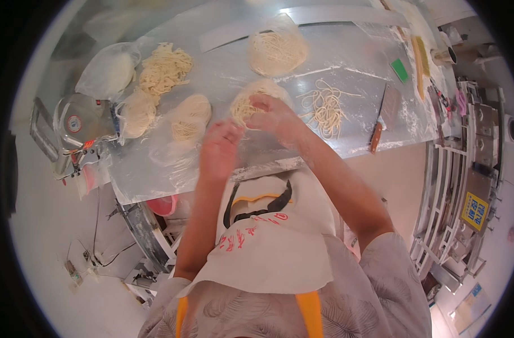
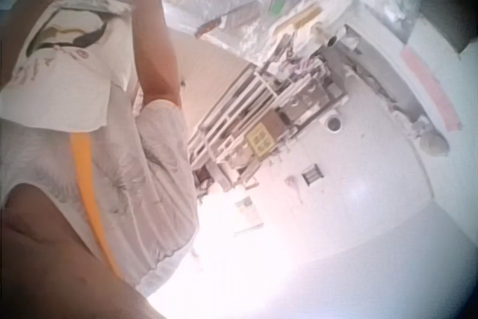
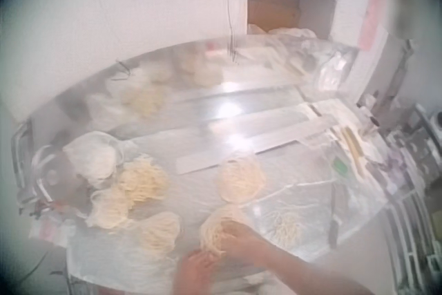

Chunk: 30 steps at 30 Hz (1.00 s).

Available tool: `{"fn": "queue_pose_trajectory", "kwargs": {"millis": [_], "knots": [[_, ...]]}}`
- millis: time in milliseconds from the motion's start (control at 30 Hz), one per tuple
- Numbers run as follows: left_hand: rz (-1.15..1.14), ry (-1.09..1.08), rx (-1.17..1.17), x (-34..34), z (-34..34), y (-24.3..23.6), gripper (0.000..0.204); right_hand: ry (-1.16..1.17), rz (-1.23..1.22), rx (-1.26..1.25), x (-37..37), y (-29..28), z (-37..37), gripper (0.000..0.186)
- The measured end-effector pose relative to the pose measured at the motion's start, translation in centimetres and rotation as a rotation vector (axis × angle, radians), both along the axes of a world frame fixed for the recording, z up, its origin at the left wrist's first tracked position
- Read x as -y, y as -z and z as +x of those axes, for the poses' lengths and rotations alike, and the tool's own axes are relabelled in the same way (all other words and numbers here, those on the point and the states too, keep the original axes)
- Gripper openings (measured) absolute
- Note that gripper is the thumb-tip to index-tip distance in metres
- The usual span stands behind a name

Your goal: The person operates a pasta machine to extrude dough into long noodles, which are then gathered and cut into bundles using a knife. The person arranges the cut noodles on a metal table and places them into plastic bags.

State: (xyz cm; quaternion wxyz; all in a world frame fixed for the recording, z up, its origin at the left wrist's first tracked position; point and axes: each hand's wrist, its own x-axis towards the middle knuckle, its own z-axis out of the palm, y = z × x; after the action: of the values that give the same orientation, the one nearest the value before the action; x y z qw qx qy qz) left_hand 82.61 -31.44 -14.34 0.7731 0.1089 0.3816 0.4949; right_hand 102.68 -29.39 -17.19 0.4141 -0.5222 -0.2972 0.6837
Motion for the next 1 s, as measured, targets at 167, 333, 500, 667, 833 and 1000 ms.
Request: {"fn": "queue_pose_trajectory", "kwargs": {"millis": [167, 333, 500, 667, 833, 1000], "knots": [[-0.101, -0.115, 0.126, -3.1, -2.7, 0.2, 0.011, 0.018, -0.010, 0.717, 2.5, 2.9, 10.5, 0.086], [-0.127, -0.113, 0.046, -1.6, -1.9, 1.9, 0.011, 0.111, -0.012, 1.424, 6.7, 11.6, 11.8, 0.108], [-0.121, -0.073, -0.042, -0.6, -2.3, 1.3, 0.010, 0.121, 0.320, 1.526, 6.7, 13.2, 7.6, 0.067], [-0.099, -0.049, -0.069, -1.2, -1.6, 1.0, 0.007, 0.051, 0.491, 1.299, 3.5, 16.5, 13.0, 0.044], [-0.064, -0.050, -0.086, -1.1, -1.6, 1.4, 0.007, -0.014, 0.492, 1.408, -0.1, 12.7, 14.3, 0.056], [-0.053, -0.073, -0.114, -0.6, -1.9, 1.8, 0.007, -0.419, 0.807, 1.507, 4.3, 12.4, 13.9, 0.061]]}}
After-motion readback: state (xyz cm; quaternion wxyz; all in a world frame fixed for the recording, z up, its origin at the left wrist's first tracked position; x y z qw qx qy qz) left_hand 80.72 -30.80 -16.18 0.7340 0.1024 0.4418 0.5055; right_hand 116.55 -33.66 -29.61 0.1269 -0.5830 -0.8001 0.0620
